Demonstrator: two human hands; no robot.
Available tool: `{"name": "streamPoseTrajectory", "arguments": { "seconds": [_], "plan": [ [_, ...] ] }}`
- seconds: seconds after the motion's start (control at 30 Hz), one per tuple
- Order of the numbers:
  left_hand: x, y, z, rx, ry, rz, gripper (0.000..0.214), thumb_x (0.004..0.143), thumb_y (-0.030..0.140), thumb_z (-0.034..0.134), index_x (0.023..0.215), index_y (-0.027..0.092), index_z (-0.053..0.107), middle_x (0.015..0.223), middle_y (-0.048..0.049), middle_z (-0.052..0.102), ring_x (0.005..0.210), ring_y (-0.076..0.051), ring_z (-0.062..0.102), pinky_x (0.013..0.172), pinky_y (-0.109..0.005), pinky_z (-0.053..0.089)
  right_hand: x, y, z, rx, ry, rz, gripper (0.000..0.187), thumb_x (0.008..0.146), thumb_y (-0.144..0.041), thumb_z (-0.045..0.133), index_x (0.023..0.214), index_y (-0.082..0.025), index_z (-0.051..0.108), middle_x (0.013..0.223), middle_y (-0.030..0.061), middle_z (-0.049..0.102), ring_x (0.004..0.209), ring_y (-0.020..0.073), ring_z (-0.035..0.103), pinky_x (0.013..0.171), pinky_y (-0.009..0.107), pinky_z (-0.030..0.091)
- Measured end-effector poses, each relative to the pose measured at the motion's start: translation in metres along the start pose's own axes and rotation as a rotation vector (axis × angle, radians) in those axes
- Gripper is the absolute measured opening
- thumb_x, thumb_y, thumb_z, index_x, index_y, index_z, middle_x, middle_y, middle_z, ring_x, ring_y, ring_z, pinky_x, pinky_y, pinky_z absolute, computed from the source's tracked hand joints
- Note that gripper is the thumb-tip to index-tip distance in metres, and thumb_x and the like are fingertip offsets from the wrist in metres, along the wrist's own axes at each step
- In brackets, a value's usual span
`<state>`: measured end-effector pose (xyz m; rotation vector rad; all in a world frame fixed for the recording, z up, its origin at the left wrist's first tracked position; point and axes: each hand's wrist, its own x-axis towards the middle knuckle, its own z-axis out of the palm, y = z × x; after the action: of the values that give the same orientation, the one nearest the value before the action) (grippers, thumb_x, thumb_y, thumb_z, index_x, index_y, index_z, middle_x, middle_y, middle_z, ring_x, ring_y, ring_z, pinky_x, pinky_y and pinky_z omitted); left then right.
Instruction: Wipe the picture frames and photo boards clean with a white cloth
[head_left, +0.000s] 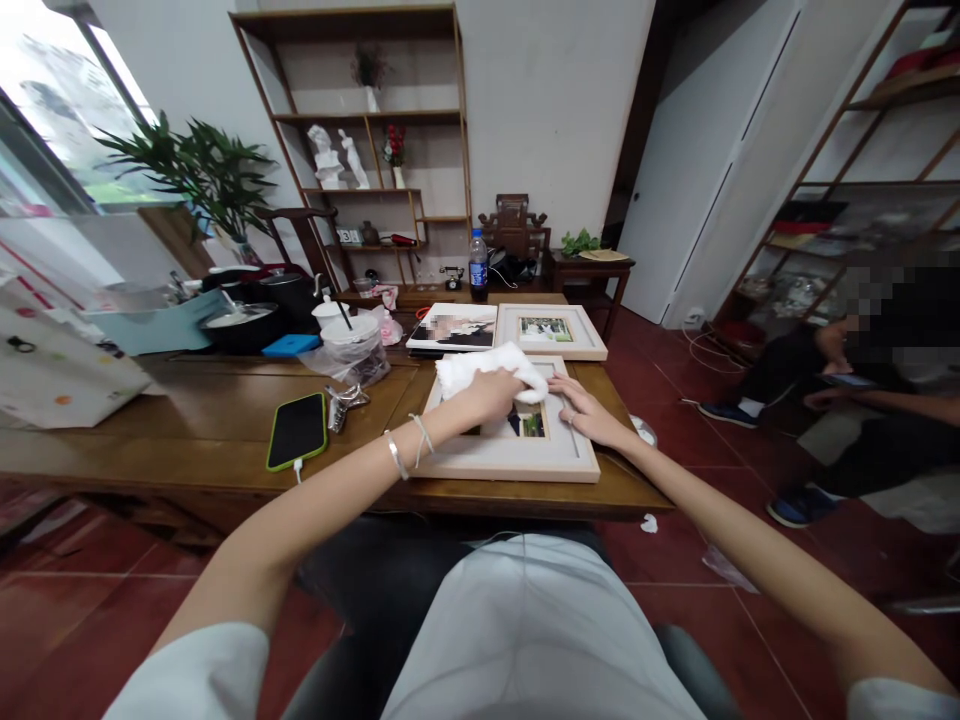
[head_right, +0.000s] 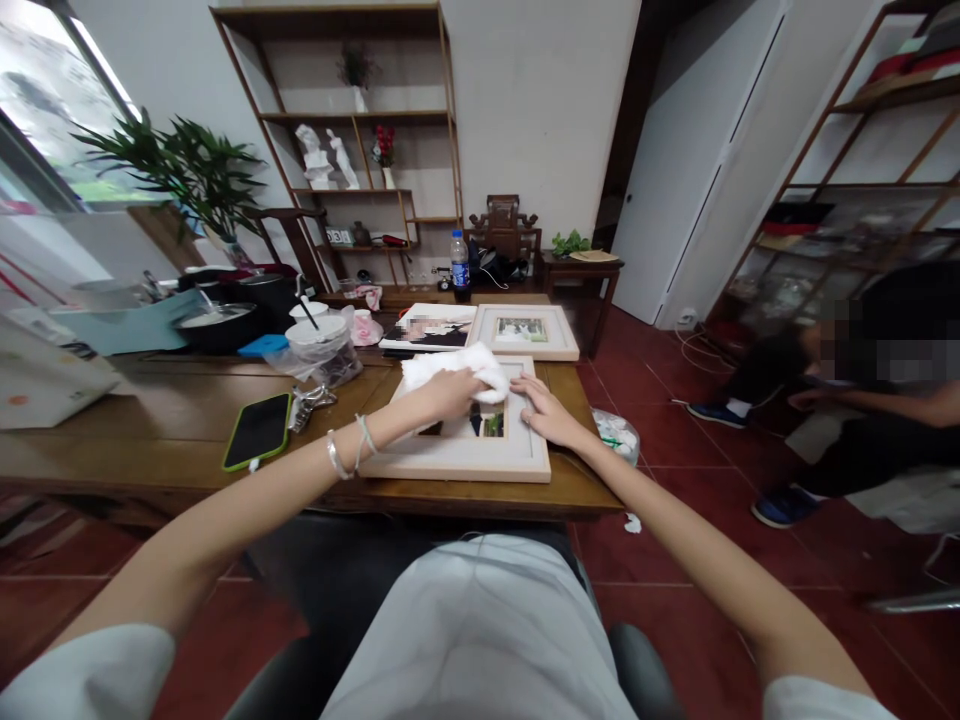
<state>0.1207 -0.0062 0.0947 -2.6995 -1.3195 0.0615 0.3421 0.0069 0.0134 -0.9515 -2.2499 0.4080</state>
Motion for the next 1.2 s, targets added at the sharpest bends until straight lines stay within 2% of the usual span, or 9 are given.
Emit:
{"name": "streamPoseTrajectory", "arguments": {
  "seconds": [0.07, 0.17, 0.23, 0.33, 0.5, 0.63, 0.73, 0.9, 1.2],
  "plan": [
    [0.014, -0.002, -0.005, 0.007, 0.092, 0.016, 0.038, 0.084, 0.009, 0.042, 0.119, 0.017, 0.054, 0.117, -0.0135, 0.057, 0.102, -0.025, 0.057, 0.083, -0.035, 0.045, 0.0, -0.001, 0.0, 0.003, 0.001, -0.011, 0.046, 0.074, -0.019, 0.049, 0.12, -0.019, 0.052, 0.138, 0.0117, 0.043, 0.136, 0.0281, 0.026, 0.11, 0.052, 0.021],
    [0.032, 0.004, -0.009, 0.024, 0.216, 0.127, 0.037, 0.083, 0.009, 0.043, 0.118, 0.016, 0.055, 0.124, -0.0144, 0.052, 0.106, -0.026, 0.054, 0.086, -0.036, 0.043, 0.001, -0.001, 0.001, 0.002, 0.015, -0.015, 0.051, 0.072, -0.017, 0.047, 0.124, -0.018, 0.05, 0.138, 0.0111, 0.043, 0.134, 0.0285, 0.028, 0.11, 0.051, 0.021],
    [0.042, 0.009, -0.006, 0.016, 0.169, 0.195, 0.032, 0.08, 0.011, 0.051, 0.111, 0.015, 0.059, 0.119, -0.0142, 0.055, 0.102, -0.026, 0.057, 0.083, -0.035, 0.044, 0.002, -0.002, 0.002, 0.006, 0.019, 0.009, 0.057, 0.071, -0.015, 0.045, 0.128, -0.019, 0.047, 0.138, 0.0097, 0.043, 0.133, 0.0285, 0.029, 0.11, 0.052, 0.021],
    [0.046, 0.008, 0.001, -0.012, 0.079, 0.206, 0.027, 0.076, 0.012, 0.056, 0.103, 0.012, 0.062, 0.104, -0.0135, 0.063, 0.093, -0.026, 0.06, 0.075, -0.031, 0.046, 0.002, -0.001, 0.002, 0.02, 0.009, 0.013, 0.058, 0.072, -0.016, 0.045, 0.13, -0.019, 0.046, 0.139, 0.0096, 0.043, 0.133, 0.0294, 0.03, 0.11, 0.053, 0.021],
    [0.022, -0.023, 0.005, 0.081, 0.036, 0.093, 0.028, 0.078, 0.009, 0.05, 0.1, 0.015, 0.066, 0.101, -0.0139, 0.066, 0.092, -0.026, 0.062, 0.075, -0.032, 0.046, 0.002, 0.004, 0.002, 0.04, 0.005, 0.046, 0.053, 0.073, -0.019, 0.046, 0.126, -0.022, 0.048, 0.137, 0.0086, 0.044, 0.136, 0.0279, 0.025, 0.11, 0.053, 0.02],
    [-0.007, -0.058, -0.003, 0.153, -0.061, -0.049, 0.03, 0.074, 0.009, 0.052, 0.098, 0.016, 0.068, 0.098, -0.0147, 0.067, 0.091, -0.027, 0.063, 0.072, -0.031, 0.046, 0.001, 0.005, 0.003, 0.045, -0.001, 0.062, 0.057, 0.072, -0.016, 0.045, 0.128, -0.021, 0.046, 0.139, 0.01, 0.042, 0.138, 0.0269, 0.022, 0.111, 0.052, 0.019],
    [-0.023, -0.071, -0.011, 0.165, -0.13, -0.119, 0.032, 0.073, 0.008, 0.05, 0.096, 0.017, 0.069, 0.098, -0.0139, 0.068, 0.089, -0.025, 0.063, 0.07, -0.029, 0.046, 0.0, 0.005, 0.004, 0.035, -0.002, 0.037, 0.057, 0.072, -0.016, 0.045, 0.129, -0.02, 0.045, 0.14, 0.0101, 0.04, 0.138, 0.0262, 0.022, 0.111, 0.051, 0.018],
    [-0.021, -0.054, -0.011, 0.069, -0.108, -0.097, 0.028, 0.074, 0.015, 0.053, 0.097, 0.016, 0.069, 0.098, -0.014, 0.068, 0.087, -0.026, 0.064, 0.07, -0.029, 0.046, -0.002, 0.004, 0.002, 0.009, -0.01, 0.008, 0.056, 0.075, -0.019, 0.045, 0.13, -0.022, 0.043, 0.14, 0.0097, 0.041, 0.137, 0.0269, 0.022, 0.11, 0.052, 0.019],
    [0.02, -0.019, 0.0, -0.371, 0.011, 0.26, 0.036, 0.075, 0.007, 0.049, 0.108, 0.016, 0.062, 0.112, -0.0061, 0.065, 0.098, -0.018, 0.06, 0.086, -0.024, 0.041, 0.001, -0.001, 0.0, 0.007, -0.018, -0.008, 0.053, 0.079, -0.025, 0.046, 0.132, -0.022, 0.043, 0.142, 0.009, 0.04, 0.135, 0.0286, 0.025, 0.11, 0.052, 0.02]
  ]
}}
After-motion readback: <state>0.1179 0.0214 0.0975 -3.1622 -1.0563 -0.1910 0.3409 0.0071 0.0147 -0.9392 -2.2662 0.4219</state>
